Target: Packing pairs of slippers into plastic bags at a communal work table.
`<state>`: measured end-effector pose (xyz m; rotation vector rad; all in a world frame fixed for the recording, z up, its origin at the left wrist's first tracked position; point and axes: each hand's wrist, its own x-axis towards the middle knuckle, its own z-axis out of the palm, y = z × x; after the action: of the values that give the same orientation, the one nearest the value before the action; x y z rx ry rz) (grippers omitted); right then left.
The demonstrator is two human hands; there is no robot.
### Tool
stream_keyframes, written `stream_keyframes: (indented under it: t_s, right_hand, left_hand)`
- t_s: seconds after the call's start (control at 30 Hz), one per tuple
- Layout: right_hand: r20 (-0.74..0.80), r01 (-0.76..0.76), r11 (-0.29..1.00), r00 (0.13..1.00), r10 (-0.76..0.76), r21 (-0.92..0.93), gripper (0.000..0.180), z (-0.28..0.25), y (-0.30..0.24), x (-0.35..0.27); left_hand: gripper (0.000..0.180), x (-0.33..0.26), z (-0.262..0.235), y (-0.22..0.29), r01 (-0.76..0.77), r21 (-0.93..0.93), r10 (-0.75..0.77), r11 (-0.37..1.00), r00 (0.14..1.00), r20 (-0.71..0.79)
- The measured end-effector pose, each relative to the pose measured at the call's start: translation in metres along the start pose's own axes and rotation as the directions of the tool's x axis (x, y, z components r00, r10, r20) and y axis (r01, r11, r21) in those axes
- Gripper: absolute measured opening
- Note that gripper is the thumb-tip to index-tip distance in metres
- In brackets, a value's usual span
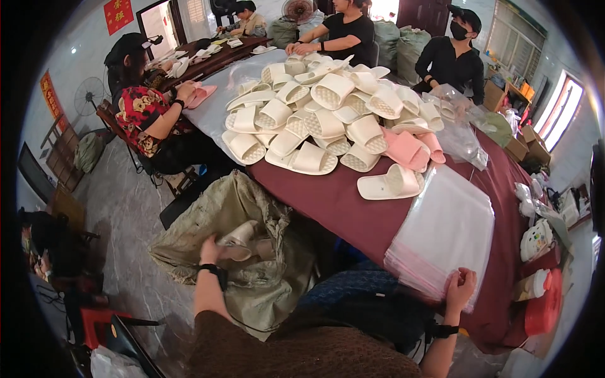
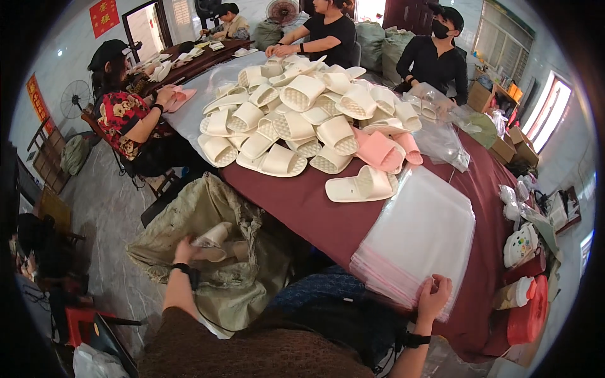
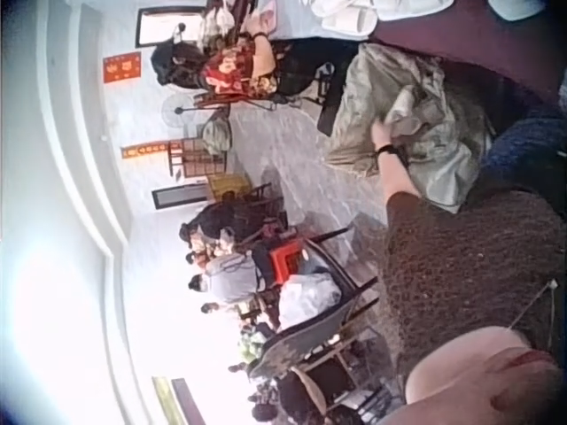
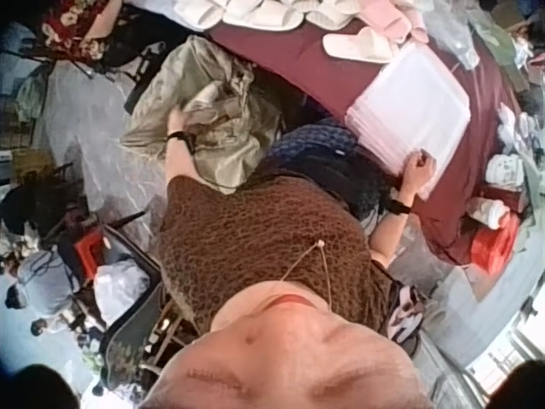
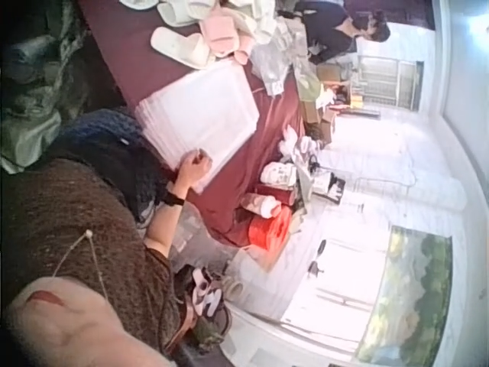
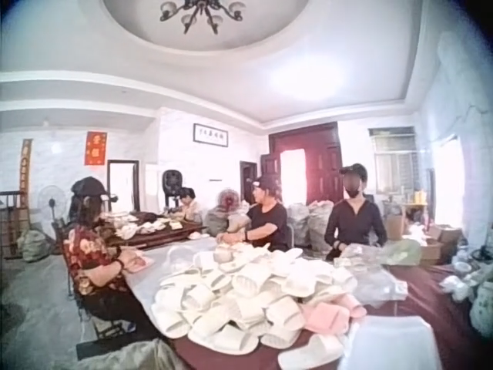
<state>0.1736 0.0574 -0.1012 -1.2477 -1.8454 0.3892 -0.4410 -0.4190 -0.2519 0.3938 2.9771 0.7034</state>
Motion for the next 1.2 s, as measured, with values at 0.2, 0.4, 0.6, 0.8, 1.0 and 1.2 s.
stream_keyframes:
  t_s: [0.2,0.4,0.6,0.8,1.0,1.2]
  right_hand:
    - [-0.032,0.011,0.987,0.999,-0.017,-0.162,0.009,-0.022,0.010,-0.002]
    - [-0.019,0.032,0.988,0.999,-0.035,-0.149,0.008,-0.017,0.006,-0.002]
    - [-0.023,0.020,0.991,0.999,-0.023,-0.132,0.008,-0.014,-0.002,-0.002]
    - [-0.033,0.009,0.991,0.999,-0.013,-0.135,0.009,-0.013,0.002,-0.002]
    - [-0.056,-0.016,0.992,0.998,0.009,-0.129,0.009,-0.018,-0.001,-0.001]
    - [-0.083,0.022,0.995,0.996,-0.030,-0.096,0.008,-0.013,-0.010,-0.003]
  left_hand:
    - [0.092,-0.072,0.114,0.123,0.224,0.489,-0.172,0.843,0.974,-0.150]
    - [0.077,-0.090,0.172,0.127,-0.488,0.036,0.418,0.872,0.781,0.465]
    - [0.049,-0.135,0.196,0.160,-0.535,0.169,0.411,0.828,0.784,0.466]
    - [0.051,-0.136,0.103,0.262,-0.188,-0.301,0.321,0.935,0.810,0.491]
    - [0.067,-0.143,-0.024,0.354,0.385,-0.694,0.353,0.609,0.653,0.671]
    - [0.077,-0.130,0.035,0.304,-0.229,-0.089,0.222,0.969,0.662,0.715]
